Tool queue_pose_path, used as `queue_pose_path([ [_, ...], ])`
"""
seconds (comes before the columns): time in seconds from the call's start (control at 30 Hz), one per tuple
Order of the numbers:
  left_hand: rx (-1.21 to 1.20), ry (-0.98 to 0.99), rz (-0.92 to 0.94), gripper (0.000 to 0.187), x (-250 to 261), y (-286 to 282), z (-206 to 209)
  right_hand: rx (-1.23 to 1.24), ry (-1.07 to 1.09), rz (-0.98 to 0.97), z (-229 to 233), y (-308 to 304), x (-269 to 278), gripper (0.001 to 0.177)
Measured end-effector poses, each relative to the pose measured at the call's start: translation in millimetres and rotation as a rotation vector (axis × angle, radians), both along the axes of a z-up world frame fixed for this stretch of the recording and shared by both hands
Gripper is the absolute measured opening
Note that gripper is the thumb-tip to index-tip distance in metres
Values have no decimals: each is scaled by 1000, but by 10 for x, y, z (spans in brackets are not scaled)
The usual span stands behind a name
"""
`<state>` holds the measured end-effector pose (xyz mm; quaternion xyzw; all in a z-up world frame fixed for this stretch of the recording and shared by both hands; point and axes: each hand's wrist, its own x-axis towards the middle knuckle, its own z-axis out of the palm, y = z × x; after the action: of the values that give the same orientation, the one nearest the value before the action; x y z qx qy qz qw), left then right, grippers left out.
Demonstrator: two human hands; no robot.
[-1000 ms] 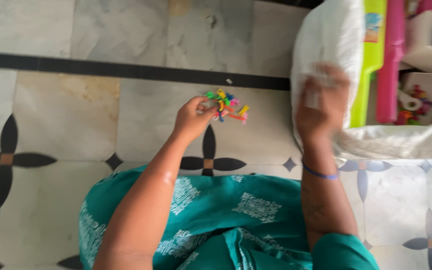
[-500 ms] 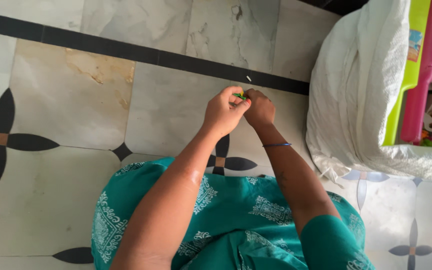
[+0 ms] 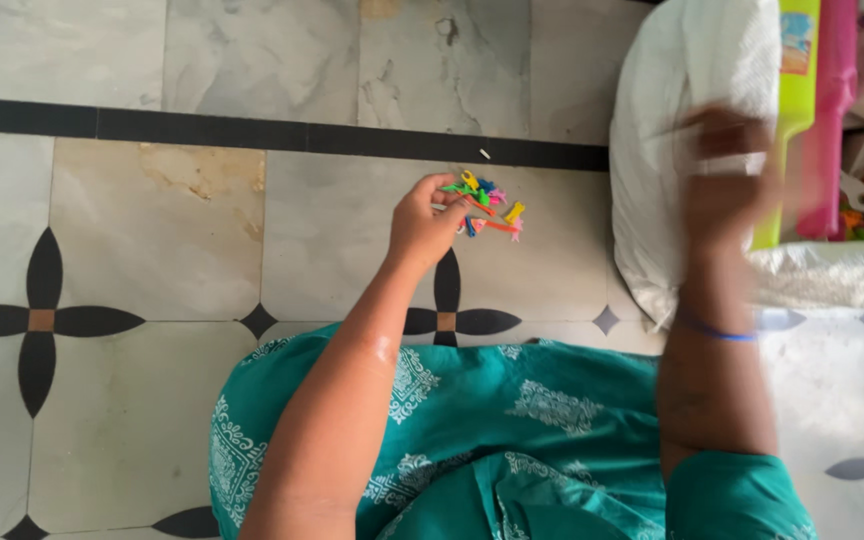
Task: The person sits on the floor and organizes scattered toys. They place empty boxes, a green toy bat, a yellow toy bat, and a pink toy bat into a white sack. Then they gather small colorful plastic pieces from the floor and put them into the sack as well.
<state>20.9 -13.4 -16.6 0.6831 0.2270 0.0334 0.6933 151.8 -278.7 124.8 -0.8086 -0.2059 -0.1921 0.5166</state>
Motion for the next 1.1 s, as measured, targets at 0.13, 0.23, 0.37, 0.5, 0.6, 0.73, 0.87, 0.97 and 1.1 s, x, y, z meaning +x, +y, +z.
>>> queue_pose_path([
  [0.13,-3,5,-1,45,-23,37,-64,-725,-725,-597,688,-533,94,18],
  [0.23,30,12,17,46,60,74,-56,-647,-697,-401,282,-216,-23,22],
  [0.37,69,52,32,49,-128,77,-71,-707,-197,186,-929,497,-385,32],
  [0.5,34,3,28,48,-40,124,33,-858,103,242,-1671,784,-652,106],
  [0.6,-35,-13,40,48,-72,54,80,-1002,363,161,-2125,839,-744,123],
  [0.73,-90,7,-14,50,-53,-44,245,-1122,142,105,-2507,1058,-475,97],
  [0.87,-106,11,-74,49,-128,-45,354,-999,-19,163,-2622,1241,-275,65],
  [0.97,-100,42,-75,49,-84,-50,363,-899,-117,218,-2510,1128,-100,35],
  [1.1,-89,76,-74,48,-122,45,346,-831,-198,210,-2399,983,-156,19],
])
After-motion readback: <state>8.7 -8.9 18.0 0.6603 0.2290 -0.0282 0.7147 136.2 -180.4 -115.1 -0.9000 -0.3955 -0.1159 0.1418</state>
